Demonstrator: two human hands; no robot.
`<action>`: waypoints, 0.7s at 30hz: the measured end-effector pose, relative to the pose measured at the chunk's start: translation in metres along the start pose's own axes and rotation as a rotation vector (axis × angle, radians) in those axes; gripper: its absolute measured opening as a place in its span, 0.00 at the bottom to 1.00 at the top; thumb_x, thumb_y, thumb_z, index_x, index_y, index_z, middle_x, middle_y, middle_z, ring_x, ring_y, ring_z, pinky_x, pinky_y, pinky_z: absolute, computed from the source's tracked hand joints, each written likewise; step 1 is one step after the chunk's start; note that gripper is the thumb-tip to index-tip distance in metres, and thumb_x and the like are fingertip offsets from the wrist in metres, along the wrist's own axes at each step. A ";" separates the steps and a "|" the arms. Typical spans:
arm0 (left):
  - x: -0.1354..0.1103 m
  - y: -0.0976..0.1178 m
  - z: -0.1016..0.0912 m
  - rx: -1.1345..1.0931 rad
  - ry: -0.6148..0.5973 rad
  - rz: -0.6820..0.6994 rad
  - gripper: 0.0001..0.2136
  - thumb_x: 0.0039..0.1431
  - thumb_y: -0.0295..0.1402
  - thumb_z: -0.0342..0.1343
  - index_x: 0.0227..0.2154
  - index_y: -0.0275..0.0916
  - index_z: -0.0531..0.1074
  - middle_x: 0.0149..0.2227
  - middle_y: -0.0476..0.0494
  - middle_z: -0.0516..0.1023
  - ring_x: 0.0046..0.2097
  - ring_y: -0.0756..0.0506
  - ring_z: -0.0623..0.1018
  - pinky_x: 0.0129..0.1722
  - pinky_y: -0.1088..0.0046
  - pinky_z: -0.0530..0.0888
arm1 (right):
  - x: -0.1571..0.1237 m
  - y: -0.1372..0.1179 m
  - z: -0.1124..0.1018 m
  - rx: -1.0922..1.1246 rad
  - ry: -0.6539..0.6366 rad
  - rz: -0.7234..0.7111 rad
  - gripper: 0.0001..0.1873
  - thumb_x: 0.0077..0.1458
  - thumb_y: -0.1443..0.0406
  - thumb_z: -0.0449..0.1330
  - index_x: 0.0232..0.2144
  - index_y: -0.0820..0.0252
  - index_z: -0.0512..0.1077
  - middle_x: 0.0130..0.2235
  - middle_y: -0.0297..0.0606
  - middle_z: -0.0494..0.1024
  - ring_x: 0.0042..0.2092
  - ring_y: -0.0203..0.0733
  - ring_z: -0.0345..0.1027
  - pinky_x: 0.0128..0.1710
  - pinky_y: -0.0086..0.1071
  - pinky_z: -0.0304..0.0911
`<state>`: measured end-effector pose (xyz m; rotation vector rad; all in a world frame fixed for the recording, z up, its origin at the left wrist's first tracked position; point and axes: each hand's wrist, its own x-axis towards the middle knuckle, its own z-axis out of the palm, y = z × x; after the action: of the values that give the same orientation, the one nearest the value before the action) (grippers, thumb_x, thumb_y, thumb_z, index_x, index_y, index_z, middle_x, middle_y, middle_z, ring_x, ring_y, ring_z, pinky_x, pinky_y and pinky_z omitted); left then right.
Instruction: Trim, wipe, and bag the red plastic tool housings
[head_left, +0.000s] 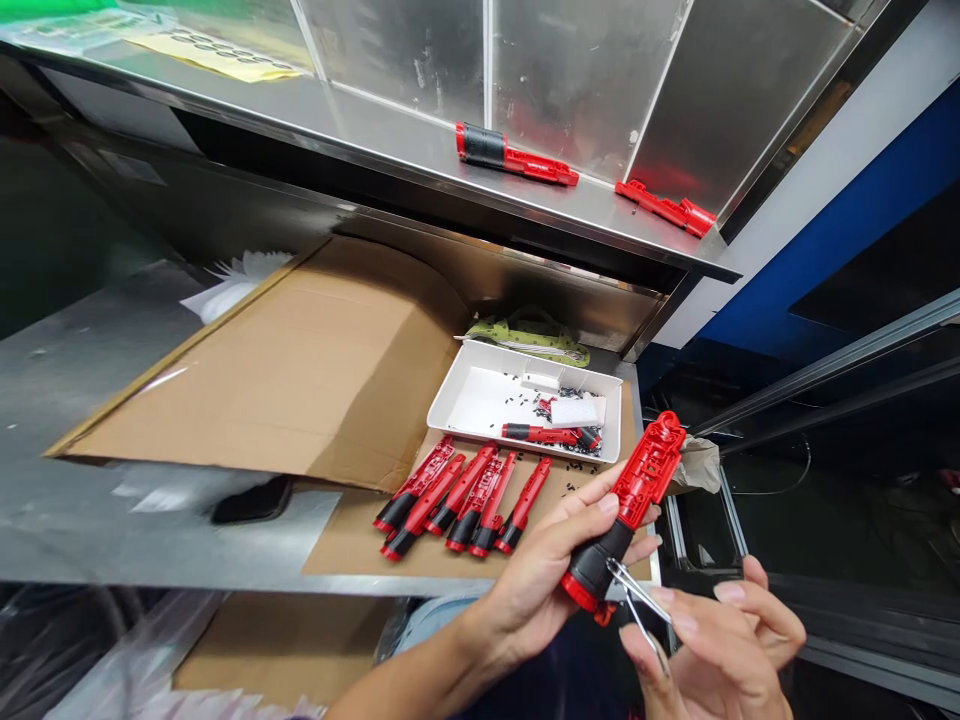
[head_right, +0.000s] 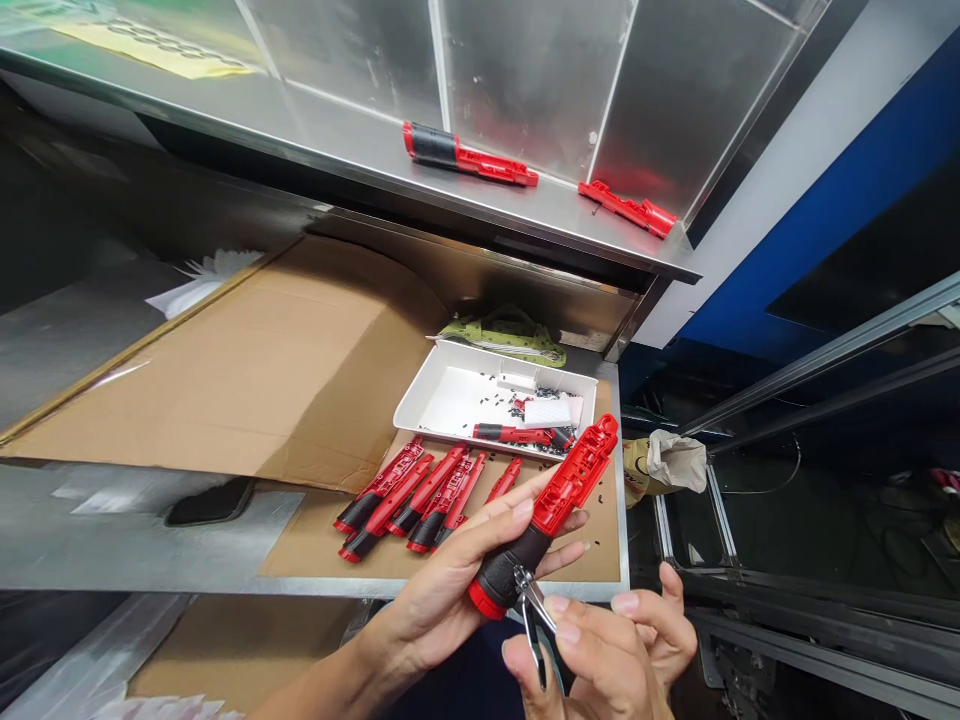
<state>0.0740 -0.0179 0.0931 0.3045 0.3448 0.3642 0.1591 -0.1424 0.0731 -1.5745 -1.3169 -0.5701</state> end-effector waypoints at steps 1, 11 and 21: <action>0.000 0.000 0.000 0.003 0.004 -0.002 0.22 0.53 0.33 0.67 0.52 0.40 0.77 0.51 0.38 0.80 0.53 0.40 0.77 0.55 0.63 0.74 | -0.001 0.000 0.000 0.002 0.003 0.003 0.12 0.51 0.66 0.71 0.32 0.56 0.70 0.27 0.33 0.81 0.40 0.44 0.58 0.59 0.52 0.51; 0.001 -0.001 0.000 0.007 0.004 -0.012 0.22 0.56 0.31 0.65 0.54 0.39 0.75 0.51 0.38 0.80 0.51 0.42 0.78 0.56 0.61 0.74 | -0.003 0.003 -0.001 0.011 0.006 0.001 0.12 0.49 0.67 0.71 0.32 0.56 0.71 0.29 0.33 0.82 0.40 0.44 0.58 0.59 0.51 0.52; 0.001 0.000 -0.002 0.059 -0.034 -0.023 0.20 0.59 0.32 0.62 0.55 0.39 0.74 0.54 0.37 0.78 0.55 0.39 0.76 0.57 0.59 0.72 | -0.001 0.002 -0.001 0.024 0.004 -0.008 0.12 0.49 0.68 0.71 0.31 0.55 0.70 0.28 0.30 0.81 0.39 0.42 0.61 0.59 0.54 0.53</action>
<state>0.0745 -0.0172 0.0909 0.3637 0.3262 0.3266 0.1603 -0.1431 0.0720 -1.5488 -1.3227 -0.5604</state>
